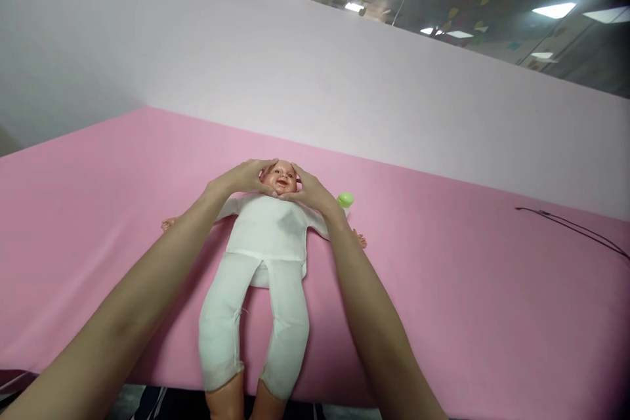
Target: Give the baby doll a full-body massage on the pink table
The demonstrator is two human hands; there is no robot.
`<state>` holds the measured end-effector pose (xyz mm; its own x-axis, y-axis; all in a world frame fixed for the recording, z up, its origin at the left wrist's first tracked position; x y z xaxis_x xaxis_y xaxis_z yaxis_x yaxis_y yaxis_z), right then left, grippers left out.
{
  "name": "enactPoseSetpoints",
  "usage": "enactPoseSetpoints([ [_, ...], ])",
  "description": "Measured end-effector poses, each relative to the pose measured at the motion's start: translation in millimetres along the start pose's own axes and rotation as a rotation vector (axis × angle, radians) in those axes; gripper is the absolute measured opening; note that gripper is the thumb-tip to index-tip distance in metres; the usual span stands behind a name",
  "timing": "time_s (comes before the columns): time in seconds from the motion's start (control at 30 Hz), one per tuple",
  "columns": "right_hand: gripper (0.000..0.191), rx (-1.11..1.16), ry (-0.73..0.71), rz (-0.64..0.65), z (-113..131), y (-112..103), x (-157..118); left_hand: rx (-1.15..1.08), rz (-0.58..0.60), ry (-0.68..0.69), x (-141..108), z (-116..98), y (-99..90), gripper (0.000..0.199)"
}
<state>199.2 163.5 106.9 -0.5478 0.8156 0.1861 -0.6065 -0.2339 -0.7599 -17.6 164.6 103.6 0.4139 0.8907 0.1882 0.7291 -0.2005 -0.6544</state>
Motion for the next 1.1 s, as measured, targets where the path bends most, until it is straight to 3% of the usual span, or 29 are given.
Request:
enactPoseSetpoints([
  [0.07,0.083,-0.035,0.021,0.013,-6.7,-1.1,1.4,-0.006,0.009,0.008,1.8,4.7,-1.2,0.096],
  [0.2,0.083,-0.01,0.008,0.093,-14.6,-8.9,-0.3,-0.059,0.05,0.023,4.0,9.3,-5.5,0.061],
  [0.3,0.076,0.037,-0.014,0.109,-12.0,-12.4,-2.6,-0.071,0.042,0.005,3.4,4.4,-5.8,0.065],
  [0.47,0.091,-0.115,0.066,0.031,-2.8,-5.2,0.6,0.051,-0.022,0.001,-0.7,-10.5,-0.8,0.078],
  [0.83,0.063,-0.034,0.02,0.04,-15.4,-10.2,-1.8,-0.043,-0.048,0.03,1.8,-1.1,-3.8,0.056],
  [0.93,0.078,-0.063,0.038,0.048,-11.4,-8.0,-1.0,-0.021,-0.05,0.021,-0.1,-4.5,-1.7,0.056],
  [1.0,0.087,-0.113,0.054,0.031,-8.2,-6.4,0.2,-0.01,-0.058,0.01,-0.6,-3.8,-1.1,0.066],
  [1.1,0.086,-0.155,0.049,0.023,-8.3,-5.7,1.8,-0.041,-0.056,0.025,1.8,4.8,-2.1,0.079],
])
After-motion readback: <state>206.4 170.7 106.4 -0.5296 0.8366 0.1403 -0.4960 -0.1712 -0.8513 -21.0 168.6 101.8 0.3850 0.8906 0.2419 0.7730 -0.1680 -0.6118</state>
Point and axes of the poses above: each hand's wrist, its own x-axis towards the middle knuckle, its own y-axis out of the palm, z = x × y, the point moved 3 cm from there along x, towards the middle knuckle, and after that the axes turned 11 degrees about -x, right-handed, at the moved point
